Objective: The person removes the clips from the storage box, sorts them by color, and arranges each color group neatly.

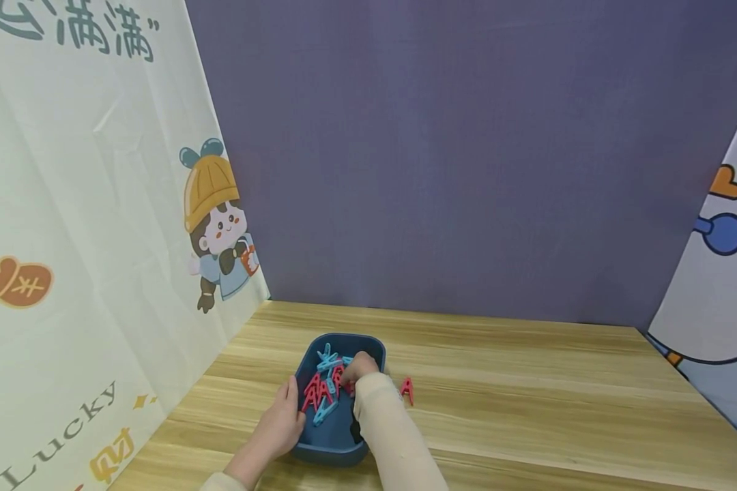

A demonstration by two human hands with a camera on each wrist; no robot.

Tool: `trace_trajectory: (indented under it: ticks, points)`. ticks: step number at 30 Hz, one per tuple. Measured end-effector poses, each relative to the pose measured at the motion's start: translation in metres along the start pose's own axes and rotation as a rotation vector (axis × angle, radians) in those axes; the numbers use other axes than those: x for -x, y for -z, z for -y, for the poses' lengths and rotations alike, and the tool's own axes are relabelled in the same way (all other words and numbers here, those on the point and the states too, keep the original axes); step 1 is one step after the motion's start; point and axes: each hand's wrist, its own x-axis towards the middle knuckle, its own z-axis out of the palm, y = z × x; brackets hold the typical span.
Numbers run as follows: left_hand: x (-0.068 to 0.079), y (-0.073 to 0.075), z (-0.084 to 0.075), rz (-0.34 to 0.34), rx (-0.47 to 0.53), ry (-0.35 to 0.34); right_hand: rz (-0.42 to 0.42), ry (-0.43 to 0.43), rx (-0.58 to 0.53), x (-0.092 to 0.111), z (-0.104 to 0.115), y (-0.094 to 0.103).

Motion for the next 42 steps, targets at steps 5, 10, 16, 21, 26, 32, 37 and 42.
trace_trajectory:
  ticks: [5,10,16,21,26,32,37,42]
  points:
    - [0.001,0.0,0.0,-0.003,0.002,-0.005,0.005,0.026,0.048,0.001,-0.001,0.0]
    - [0.001,0.0,-0.001,0.006,-0.002,-0.003,-0.012,0.085,0.083,0.005,-0.001,0.0]
    - [0.0,0.0,-0.002,0.009,-0.007,0.0,-0.018,0.103,0.079,0.01,0.001,0.001]
    - [0.0,0.0,-0.001,0.005,-0.01,0.0,0.015,0.092,0.028,0.011,0.002,0.0]
    - [0.0,0.001,-0.001,0.01,-0.005,0.005,0.024,0.081,-0.007,0.006,0.003,-0.002]
    - [0.0,0.002,-0.002,0.008,-0.003,0.001,0.044,0.102,-0.069,0.009,0.008,0.0]
    - [0.001,0.002,-0.002,0.003,0.0,0.003,0.094,0.158,-0.189,0.018,0.017,0.008]
    - [0.001,0.002,-0.002,-0.001,-0.001,-0.004,0.131,0.2,-0.25,0.02,0.024,0.016]
